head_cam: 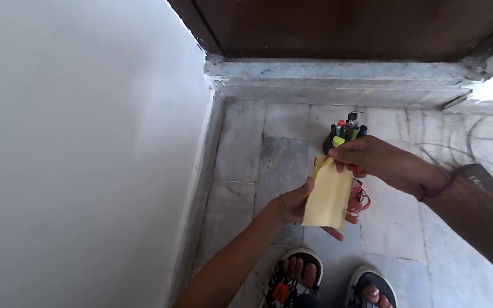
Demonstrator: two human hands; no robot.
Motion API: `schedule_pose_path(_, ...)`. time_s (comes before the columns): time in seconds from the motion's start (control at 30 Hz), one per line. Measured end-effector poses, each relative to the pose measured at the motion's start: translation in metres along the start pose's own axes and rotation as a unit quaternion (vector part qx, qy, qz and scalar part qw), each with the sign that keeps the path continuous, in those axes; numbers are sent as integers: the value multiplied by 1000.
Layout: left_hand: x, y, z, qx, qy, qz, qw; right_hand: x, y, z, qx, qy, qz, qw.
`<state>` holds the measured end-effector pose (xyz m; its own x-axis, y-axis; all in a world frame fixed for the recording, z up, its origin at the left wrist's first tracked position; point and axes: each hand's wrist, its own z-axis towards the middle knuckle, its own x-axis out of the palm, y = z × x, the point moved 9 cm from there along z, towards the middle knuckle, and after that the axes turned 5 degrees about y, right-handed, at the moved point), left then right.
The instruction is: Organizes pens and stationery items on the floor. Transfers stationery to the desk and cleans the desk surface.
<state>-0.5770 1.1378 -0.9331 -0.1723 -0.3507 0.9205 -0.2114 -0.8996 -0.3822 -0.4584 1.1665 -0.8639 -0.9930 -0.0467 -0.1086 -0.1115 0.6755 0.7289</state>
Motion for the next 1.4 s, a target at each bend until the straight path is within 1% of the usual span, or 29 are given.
schedule_pose_path(0.13,1,6,0,-45,-26,3,999,4,-6,13,44,-21,-67,997)
schedule_pose_path(0.23,-6,9,-3,-62,-60,1,996,5,-13,18,54,-44,-62,996)
schedule_pose_path(0.27,-10,10,-5,-70,-93,3,993,5,-15,18,51,-43,-51,996)
schedule_pose_path(0.3,-17,12,-8,-84,-142,5,986,5,-17,17,43,-40,-34,998)
schedule_pose_path(0.4,-38,14,-21,-120,-306,-2,944,-1,-29,6,25,-43,31,998)
schedule_pose_path(0.47,-48,14,-34,-130,-410,-1,903,-8,-52,-3,16,-62,68,996)
schedule_pose_path(0.5,-49,12,-40,-139,-462,15,876,-9,-65,-7,12,-67,87,994)
schedule_pose_path(0.53,-49,11,-46,-152,-505,29,849,-9,-76,-12,9,-74,105,992)
schedule_pose_path(0.57,-49,11,-50,-161,-529,38,833,-8,-85,-17,8,-86,119,989)
schedule_pose_path(0.6,-49,12,-51,-167,-538,47,825,-5,-91,-22,6,-101,127,987)
schedule_pose_path(0.67,-47,13,-48,-175,-527,61,829,2,-95,-29,-7,-122,122,985)
schedule_pose_path(0.77,-40,13,-34,-174,-468,98,861,16,-89,-25,-46,-113,61,991)
schedule_pose_path(0.9,-31,7,-28,-135,-376,130,907,19,-67,-19,-109,-107,-57,987)
schedule_pose_path(0.93,-29,4,-28,-141,-365,143,909,18,-60,-19,-121,-101,-73,985)
schedule_pose_path(1.0,-22,-7,-26,-162,-384,172,892,18,-50,-17,-160,-91,-100,978)
schedule_pose_path(1.07,-24,-15,-20,-152,-387,208,886,22,-45,-15,-199,-96,-128,967)
schedule_pose_path(1.1,-26,-18,-16,-146,-378,217,888,24,-44,-15,-208,-112,-141,961)
schedule_pose_path(1.17,-30,-20,-13,-144,-393,219,881,19,-45,-17,-213,-168,-171,947)
schedule_pose_path(1.2,-33,-20,-15,-146,-414,211,873,12,-49,-17,-210,-200,-190,938)
schedule_pose_path(1.23,-34,-20,-18,-150,-437,199,864,3,-57,-15,-195,-215,-201,936)
schedule_pose_path(1.27,-37,-19,-21,-152,-459,190,854,-5,-71,-9,-161,-204,-215,941)
schedule_pose_path(1.33,-46,-13,-29,-163,-488,178,839,-7,-111,6,-57,-112,-257,958)
schedule_pose_path(1.4,-60,0,-37,-179,-504,162,829,10,-151,13,26,-14,-322,946)
